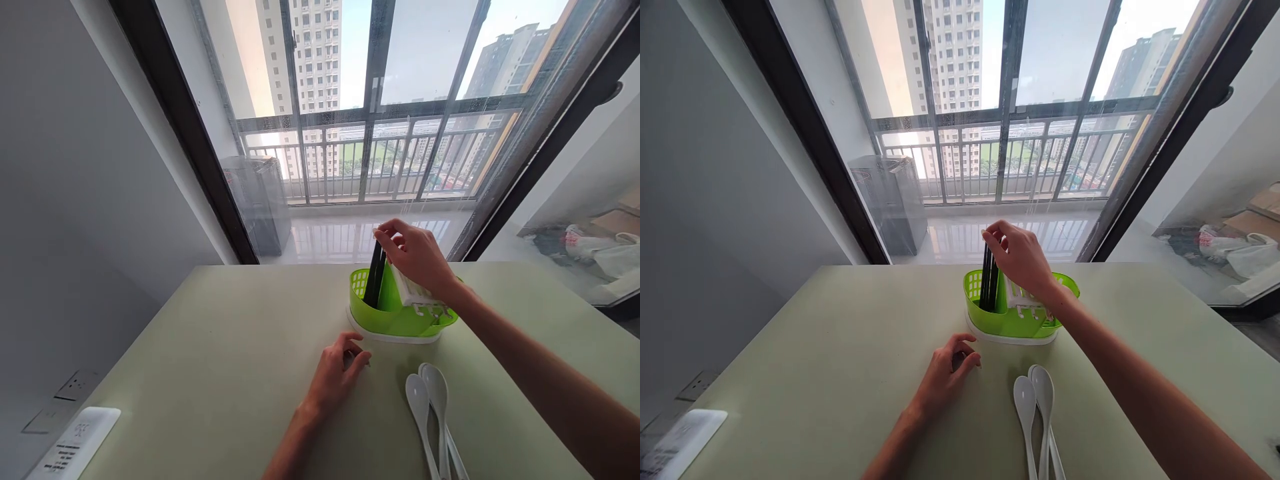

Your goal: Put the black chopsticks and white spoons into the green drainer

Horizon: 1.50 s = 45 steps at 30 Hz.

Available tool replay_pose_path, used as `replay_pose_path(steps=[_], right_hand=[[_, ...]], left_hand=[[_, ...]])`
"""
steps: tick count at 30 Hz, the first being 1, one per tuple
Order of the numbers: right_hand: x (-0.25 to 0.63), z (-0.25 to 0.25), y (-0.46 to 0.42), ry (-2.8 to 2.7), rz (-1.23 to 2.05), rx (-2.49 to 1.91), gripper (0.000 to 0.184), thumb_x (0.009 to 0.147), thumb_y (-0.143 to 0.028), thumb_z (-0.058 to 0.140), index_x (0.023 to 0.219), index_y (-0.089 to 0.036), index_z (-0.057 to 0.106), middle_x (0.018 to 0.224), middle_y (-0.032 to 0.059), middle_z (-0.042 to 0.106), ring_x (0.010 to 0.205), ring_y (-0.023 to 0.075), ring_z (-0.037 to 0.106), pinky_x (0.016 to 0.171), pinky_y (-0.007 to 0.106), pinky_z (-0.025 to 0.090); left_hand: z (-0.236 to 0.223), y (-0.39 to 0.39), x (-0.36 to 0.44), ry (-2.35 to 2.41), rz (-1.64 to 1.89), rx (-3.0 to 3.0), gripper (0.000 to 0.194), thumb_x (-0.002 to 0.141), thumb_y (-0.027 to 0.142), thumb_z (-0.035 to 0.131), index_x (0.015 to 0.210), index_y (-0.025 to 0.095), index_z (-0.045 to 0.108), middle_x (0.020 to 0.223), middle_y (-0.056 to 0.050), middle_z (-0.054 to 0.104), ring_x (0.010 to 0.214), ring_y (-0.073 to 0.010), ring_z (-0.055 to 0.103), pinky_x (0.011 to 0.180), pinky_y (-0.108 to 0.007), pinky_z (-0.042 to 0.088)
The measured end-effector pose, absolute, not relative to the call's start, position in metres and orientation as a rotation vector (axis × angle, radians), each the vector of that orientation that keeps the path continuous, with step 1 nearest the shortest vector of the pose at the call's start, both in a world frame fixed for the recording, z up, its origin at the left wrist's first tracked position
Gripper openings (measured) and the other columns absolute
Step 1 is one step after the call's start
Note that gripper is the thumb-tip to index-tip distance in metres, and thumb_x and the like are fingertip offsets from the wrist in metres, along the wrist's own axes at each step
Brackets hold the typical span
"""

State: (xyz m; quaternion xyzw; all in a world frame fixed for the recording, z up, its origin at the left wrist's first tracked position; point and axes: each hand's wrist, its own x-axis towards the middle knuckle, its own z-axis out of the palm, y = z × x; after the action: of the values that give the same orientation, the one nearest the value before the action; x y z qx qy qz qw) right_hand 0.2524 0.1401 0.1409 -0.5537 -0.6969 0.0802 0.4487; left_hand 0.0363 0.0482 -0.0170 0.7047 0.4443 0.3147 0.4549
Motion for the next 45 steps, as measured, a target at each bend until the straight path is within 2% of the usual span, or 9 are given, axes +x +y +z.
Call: replay_pose_path(steps=[5, 9, 12, 17, 23, 29, 35, 42, 45], right_hand=[[0.254, 0.148, 0.128, -1.679, 0.105, -1.361, 0.039, 0.1, -0.055, 0.054, 0.116, -0.02, 0.063, 0.085, 0.0011, 0.072, 0.056, 0.0125, 0.066, 0.058, 0.026, 0.048], [0.251, 0.158, 0.093, -1.622, 0.108, -1.31, 0.034, 0.1, -0.054, 0.056, 0.109, -0.022, 0.064, 0.08, -0.0015, 0.069, 0.052, 0.01, 0.064, 0.052, 0.022, 0.049], [0.25, 0.161, 0.057, -1.643, 0.117, -1.296, 0.03, 0.1, -0.052, 0.057, 0.105, -0.024, 0.066, 0.076, -0.0015, 0.068, 0.054, 0.012, 0.065, 0.044, 0.021, 0.047], [0.261, 0.143, 0.003, -1.842, 0.017, -1.287, 0.017, 0.102, -0.04, 0.056, 0.101, -0.027, 0.066, 0.067, -0.0027, 0.066, 0.05, 0.0132, 0.06, 0.047, 0.025, 0.048], [0.296, 0.083, -0.028, -2.101, 0.239, -1.551, 0.023, 0.104, -0.047, 0.049, 0.108, -0.03, 0.065, 0.089, 0.0005, 0.076, 0.067, 0.0184, 0.07, 0.059, 0.03, 0.051], [0.325, 0.02, -0.039, -2.048, 0.367, -1.873, 0.034, 0.101, -0.056, 0.045, 0.109, -0.032, 0.067, 0.091, 0.0009, 0.079, 0.064, 0.0211, 0.073, 0.055, 0.032, 0.052], [0.325, 0.002, -0.049, -1.879, 0.584, -1.933, 0.039, 0.099, -0.061, 0.043, 0.109, -0.03, 0.065, 0.095, 0.0032, 0.077, 0.069, 0.0212, 0.073, 0.061, 0.033, 0.056], [0.327, -0.014, -0.065, -1.635, 0.84, -1.793, 0.04, 0.1, -0.059, 0.047, 0.12, -0.028, 0.06, 0.098, 0.0053, 0.075, 0.067, 0.0188, 0.069, 0.064, 0.032, 0.058], [0.33, -0.019, -0.068, -1.52, 0.943, -1.704, 0.038, 0.101, -0.058, 0.047, 0.122, -0.027, 0.059, 0.092, 0.0034, 0.073, 0.062, 0.0173, 0.066, 0.063, 0.031, 0.057]], left_hand=[[-0.018, 0.048, 0.036, 1.103, 0.774, 1.744, 0.028, 0.098, 0.041, 0.057, 0.117, 0.02, 0.06, 0.088, -0.001, 0.078, 0.069, -0.0146, 0.064, 0.066, -0.026, 0.046], [-0.017, 0.048, 0.036, 1.098, 0.766, 1.752, 0.028, 0.099, 0.041, 0.055, 0.117, 0.02, 0.061, 0.089, -0.002, 0.078, 0.072, -0.0152, 0.064, 0.067, -0.026, 0.046], [-0.014, 0.047, 0.036, 1.103, 0.756, 1.759, 0.028, 0.099, 0.041, 0.055, 0.116, 0.02, 0.063, 0.089, -0.002, 0.078, 0.073, -0.0156, 0.064, 0.068, -0.026, 0.046], [-0.013, 0.047, 0.037, 1.116, 0.747, 1.761, 0.029, 0.099, 0.043, 0.055, 0.115, 0.021, 0.065, 0.089, -0.002, 0.078, 0.074, -0.0163, 0.065, 0.067, -0.026, 0.047], [-0.015, 0.047, 0.037, 1.118, 0.761, 1.757, 0.029, 0.099, 0.043, 0.055, 0.114, 0.022, 0.067, 0.092, -0.003, 0.079, 0.079, -0.0179, 0.068, 0.072, -0.028, 0.051], [-0.013, 0.048, 0.037, 1.124, 0.749, 1.77, 0.027, 0.098, 0.042, 0.056, 0.109, 0.021, 0.069, 0.09, -0.003, 0.078, 0.08, -0.0182, 0.069, 0.074, -0.029, 0.052], [-0.01, 0.048, 0.038, 1.129, 0.737, 1.817, 0.027, 0.098, 0.042, 0.054, 0.106, 0.022, 0.07, 0.088, -0.003, 0.077, 0.082, -0.0188, 0.068, 0.075, -0.03, 0.052], [-0.009, 0.038, 0.043, 1.158, 0.71, 1.994, 0.02, 0.097, 0.036, 0.058, 0.098, 0.023, 0.074, 0.088, -0.004, 0.075, 0.091, -0.0216, 0.067, 0.087, -0.034, 0.05], [-0.01, 0.029, 0.051, 1.161, 0.669, 2.05, 0.018, 0.097, 0.035, 0.06, 0.101, 0.025, 0.073, 0.086, -0.002, 0.076, 0.09, -0.0216, 0.067, 0.094, -0.038, 0.046]])
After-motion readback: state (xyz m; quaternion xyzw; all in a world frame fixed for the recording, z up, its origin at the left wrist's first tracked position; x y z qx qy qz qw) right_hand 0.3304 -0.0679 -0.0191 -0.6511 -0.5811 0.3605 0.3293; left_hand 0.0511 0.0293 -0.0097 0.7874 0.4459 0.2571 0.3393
